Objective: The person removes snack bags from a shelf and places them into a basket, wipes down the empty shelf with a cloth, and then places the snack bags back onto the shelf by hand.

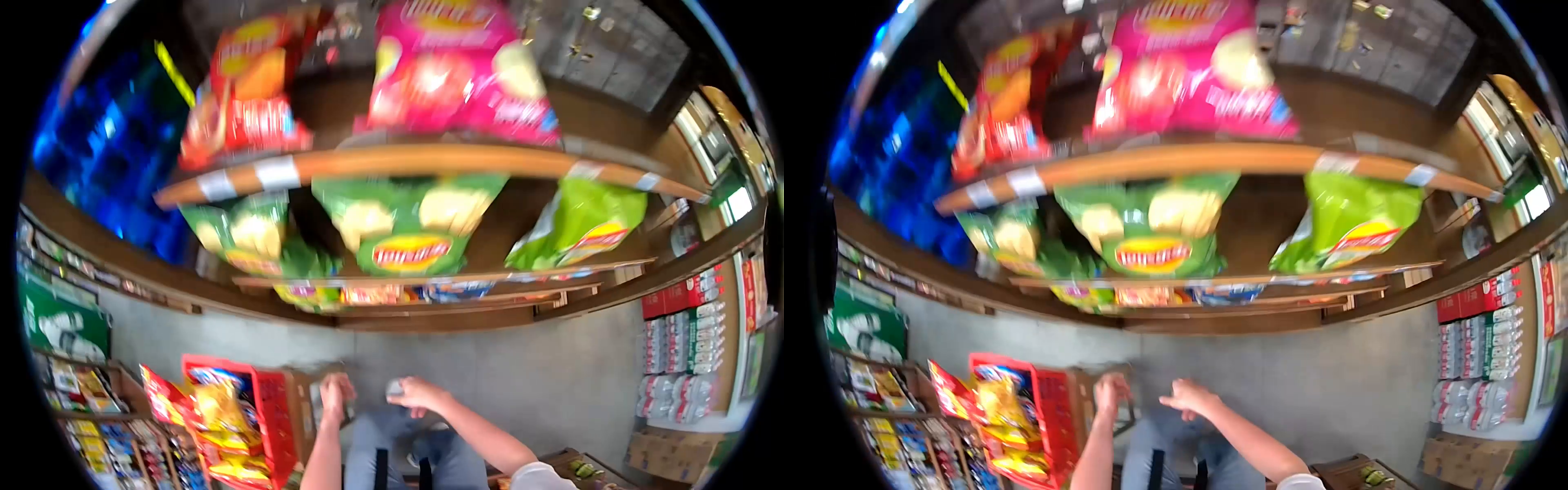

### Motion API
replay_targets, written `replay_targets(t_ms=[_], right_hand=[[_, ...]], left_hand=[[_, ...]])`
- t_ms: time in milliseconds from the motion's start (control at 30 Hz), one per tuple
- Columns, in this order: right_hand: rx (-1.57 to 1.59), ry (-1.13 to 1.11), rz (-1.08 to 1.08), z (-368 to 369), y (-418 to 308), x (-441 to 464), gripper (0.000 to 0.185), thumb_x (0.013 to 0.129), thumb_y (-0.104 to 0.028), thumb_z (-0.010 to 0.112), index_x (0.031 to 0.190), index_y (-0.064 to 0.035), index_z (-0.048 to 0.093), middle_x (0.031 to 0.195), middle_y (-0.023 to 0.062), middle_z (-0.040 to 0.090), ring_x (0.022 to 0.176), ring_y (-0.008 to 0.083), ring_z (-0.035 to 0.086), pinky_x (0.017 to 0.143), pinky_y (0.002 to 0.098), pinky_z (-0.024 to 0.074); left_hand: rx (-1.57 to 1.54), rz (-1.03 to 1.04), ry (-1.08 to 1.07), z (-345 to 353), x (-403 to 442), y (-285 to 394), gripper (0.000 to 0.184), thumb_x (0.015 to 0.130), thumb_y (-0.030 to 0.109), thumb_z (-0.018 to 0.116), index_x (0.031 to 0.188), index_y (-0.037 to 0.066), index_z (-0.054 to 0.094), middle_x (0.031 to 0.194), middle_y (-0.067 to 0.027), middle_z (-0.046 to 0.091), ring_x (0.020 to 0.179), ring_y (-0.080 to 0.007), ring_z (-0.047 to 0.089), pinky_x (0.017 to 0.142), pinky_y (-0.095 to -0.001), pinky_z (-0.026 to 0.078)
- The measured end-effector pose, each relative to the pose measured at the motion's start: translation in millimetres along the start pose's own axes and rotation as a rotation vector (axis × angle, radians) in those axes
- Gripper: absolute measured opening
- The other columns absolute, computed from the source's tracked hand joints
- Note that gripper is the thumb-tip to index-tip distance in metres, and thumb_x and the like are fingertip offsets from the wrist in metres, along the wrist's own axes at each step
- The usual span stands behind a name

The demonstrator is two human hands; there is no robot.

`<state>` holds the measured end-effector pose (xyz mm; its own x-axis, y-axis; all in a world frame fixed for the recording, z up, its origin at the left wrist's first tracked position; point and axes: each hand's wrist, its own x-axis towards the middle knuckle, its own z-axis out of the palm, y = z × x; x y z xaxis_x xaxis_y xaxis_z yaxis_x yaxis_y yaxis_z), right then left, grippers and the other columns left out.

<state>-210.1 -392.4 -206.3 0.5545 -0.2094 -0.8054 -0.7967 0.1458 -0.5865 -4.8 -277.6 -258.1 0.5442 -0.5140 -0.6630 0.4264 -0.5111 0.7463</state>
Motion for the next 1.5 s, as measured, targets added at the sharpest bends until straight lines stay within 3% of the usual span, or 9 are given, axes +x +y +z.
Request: replay_targets(t_ms=[233,367,433,667,1067,1133,1233,1333,1500], right_hand=[[-0.131,0.149,0.176,-17,108,112,0.064,0.088,-0.04,0.063,0.128,0.0086,0.048,0.074,0.0173,0.067,0.056,0.0196,0.067,0.049,0.0315,0.0542],[-0.098,0.707,-0.145,-27,199,220,0.043,0.088,-0.029,0.063,0.115,0.0046,0.06,0.097,0.0268,0.067,0.094,0.0367,0.067,0.083,0.0417,0.0513],[-0.03,0.883,-0.26,-35,204,257,0.044,0.086,-0.019,0.065,0.121,0.007,0.057,0.107,0.0224,0.068,0.1,0.027,0.066,0.088,0.0349,0.0513],[0.14,0.869,-0.266,-38,247,342,0.062,0.084,-0.022,0.065,0.135,0.0066,0.044,0.128,0.0269,0.055,0.121,0.0341,0.055,0.102,0.0383,0.0433],[-0.165,0.806,-0.538,-79,176,424,0.07,0.083,-0.022,0.063,0.139,0.0082,0.034,0.134,0.0305,0.047,0.125,0.0411,0.046,0.107,0.0407,0.0378],[-0.344,0.754,-0.42,-91,145,435,0.071,0.084,-0.026,0.063,0.139,0.0081,0.033,0.139,0.0311,0.041,0.132,0.0395,0.038,0.112,0.0398,0.0314],[-0.458,0.643,-0.329,-99,113,461,0.065,0.088,-0.032,0.057,0.14,0.0006,0.037,0.142,0.0255,0.04,0.134,0.0386,0.035,0.111,0.0396,0.0312],[-0.55,0.85,-0.572,-112,80,464,0.042,0.09,-0.037,0.05,0.121,-0.0107,0.058,0.128,0.0198,0.056,0.121,0.0357,0.051,0.096,0.0429,0.0424],[-0.518,0.969,-0.603,-114,70,473,0.04,0.09,-0.036,0.051,0.119,-0.0092,0.059,0.125,0.0197,0.057,0.118,0.0355,0.052,0.096,0.0432,0.0427]], left_hand=[[0.54,0.022,-0.204,-2,174,-75,0.031,0.077,0.025,0.05,0.072,0.002,0.071,0.068,-0.01,0.068,0.064,-0.0176,0.065,0.058,-0.0318,0.052],[0.82,0.121,-0.162,-9,248,-168,0.027,0.071,0.026,0.054,0.062,0.006,0.07,0.066,-0.0147,0.068,0.068,-0.0266,0.067,0.067,-0.0376,0.053],[0.838,0.09,-0.3,9,267,-203,0.024,0.073,0.023,0.055,0.074,0.006,0.071,0.076,-0.0139,0.069,0.074,-0.0262,0.068,0.066,-0.0379,0.054],[0.713,-0.076,-0.535,31,293,-259,0.033,0.084,0.026,0.055,0.105,0.002,0.065,0.094,-0.0114,0.069,0.082,-0.0228,0.067,0.062,-0.0365,0.056],[0.412,0.495,-0.162,41,395,-152,0.024,0.087,0.02,0.057,0.101,0.0,0.062,0.082,-0.0085,0.067,0.067,-0.0176,0.064,0.059,-0.0319,0.053],[0.526,0.606,-0.016,43,447,-142,0.022,0.089,0.02,0.058,0.101,0.002,0.061,0.089,-0.0059,0.066,0.075,-0.0151,0.062,0.064,-0.0298,0.053],[0.633,0.775,-0.07,43,478,-121,0.04,0.087,0.022,0.062,0.12,0.0,0.056,0.116,-0.0178,0.062,0.115,-0.0317,0.055,0.099,-0.0349,0.041],[0.619,0.835,-0.104,48,495,-110,0.04,0.088,0.022,0.062,0.121,0.0,0.055,0.117,-0.018,0.061,0.115,-0.0321,0.054,0.099,-0.0357,0.041],[0.643,0.919,-0.123,59,512,-117,0.041,0.089,0.023,0.061,0.123,0.0,0.054,0.122,-0.0185,0.059,0.117,-0.033,0.052,0.1,-0.0379,0.04]])
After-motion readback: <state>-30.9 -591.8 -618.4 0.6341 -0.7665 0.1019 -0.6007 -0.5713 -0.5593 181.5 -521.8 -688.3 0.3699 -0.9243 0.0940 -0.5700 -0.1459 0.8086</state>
